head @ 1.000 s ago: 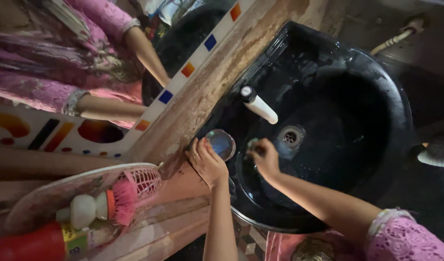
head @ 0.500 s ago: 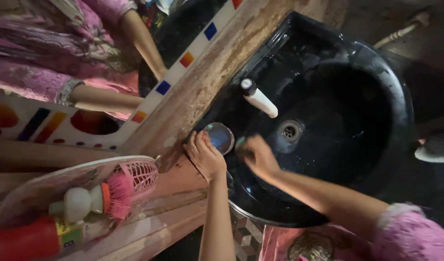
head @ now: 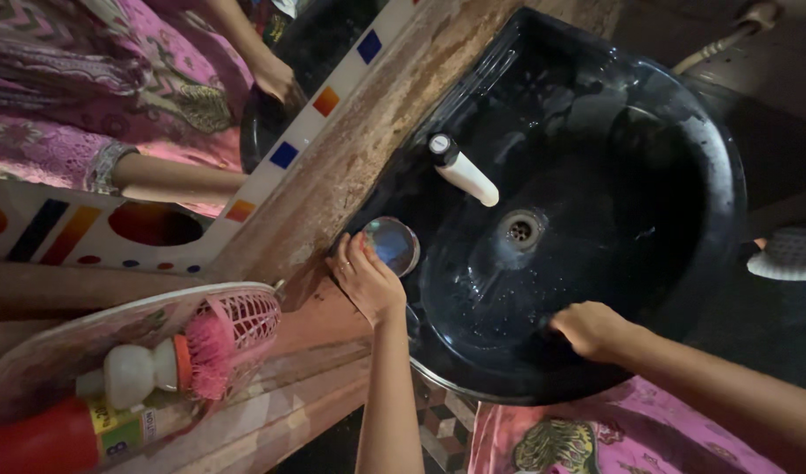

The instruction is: The person scrubs a black bathroom sink basin with a green sponge, rinses the sponge under running water, and wipes the basin surface. They handle a small container and a white bottle while cleaning.

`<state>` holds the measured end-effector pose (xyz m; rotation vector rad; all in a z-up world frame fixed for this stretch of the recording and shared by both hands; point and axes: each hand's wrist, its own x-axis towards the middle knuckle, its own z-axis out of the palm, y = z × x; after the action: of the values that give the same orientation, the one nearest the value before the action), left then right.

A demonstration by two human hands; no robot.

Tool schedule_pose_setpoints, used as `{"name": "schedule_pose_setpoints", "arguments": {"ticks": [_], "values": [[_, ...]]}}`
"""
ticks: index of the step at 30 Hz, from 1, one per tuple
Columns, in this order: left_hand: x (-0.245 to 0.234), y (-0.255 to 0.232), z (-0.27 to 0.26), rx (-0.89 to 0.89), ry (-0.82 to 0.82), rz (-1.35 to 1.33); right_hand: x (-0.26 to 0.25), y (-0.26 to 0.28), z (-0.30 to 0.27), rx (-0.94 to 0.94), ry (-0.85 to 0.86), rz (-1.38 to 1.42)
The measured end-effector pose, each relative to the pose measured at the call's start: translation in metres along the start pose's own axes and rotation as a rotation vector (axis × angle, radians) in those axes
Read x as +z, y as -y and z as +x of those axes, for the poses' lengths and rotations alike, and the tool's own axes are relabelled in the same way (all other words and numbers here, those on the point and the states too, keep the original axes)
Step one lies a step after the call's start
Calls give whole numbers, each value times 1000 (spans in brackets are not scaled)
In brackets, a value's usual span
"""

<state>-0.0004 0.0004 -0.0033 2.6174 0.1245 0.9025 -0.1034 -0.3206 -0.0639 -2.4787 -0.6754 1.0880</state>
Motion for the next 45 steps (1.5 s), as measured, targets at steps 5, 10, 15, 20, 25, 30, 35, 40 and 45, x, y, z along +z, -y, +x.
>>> {"name": "schedule_pose_setpoints", "arguments": {"ticks": [5,10,15,20,25,30,35,40,45], "values": [[-3,-2,2,-29,17,-1,-4,79,29,-189,-174,103],[-2,-2,2,7,17,-10,-38,123,47,-54,-32,457],[0,1,2,16,11,-4,-63,5,-35,-417,298,334],[-2,1,-1,29,13,-31,-54,-47,-49,189,227,-500],[-2,-4,2,-4,12,-12,0,80,16,-194,-84,-181],[-3,0,-3,23,37,2,2,109,18,-140,-204,466],[-1,0,0,-1,28,-14,-48,-30,-57,-319,4,60],[-2,-1,-1,-10,40,5,-41,-39,-60,122,143,-702],[-4,-5,1,2,33,18,1,98,6,-392,-321,82]]}}
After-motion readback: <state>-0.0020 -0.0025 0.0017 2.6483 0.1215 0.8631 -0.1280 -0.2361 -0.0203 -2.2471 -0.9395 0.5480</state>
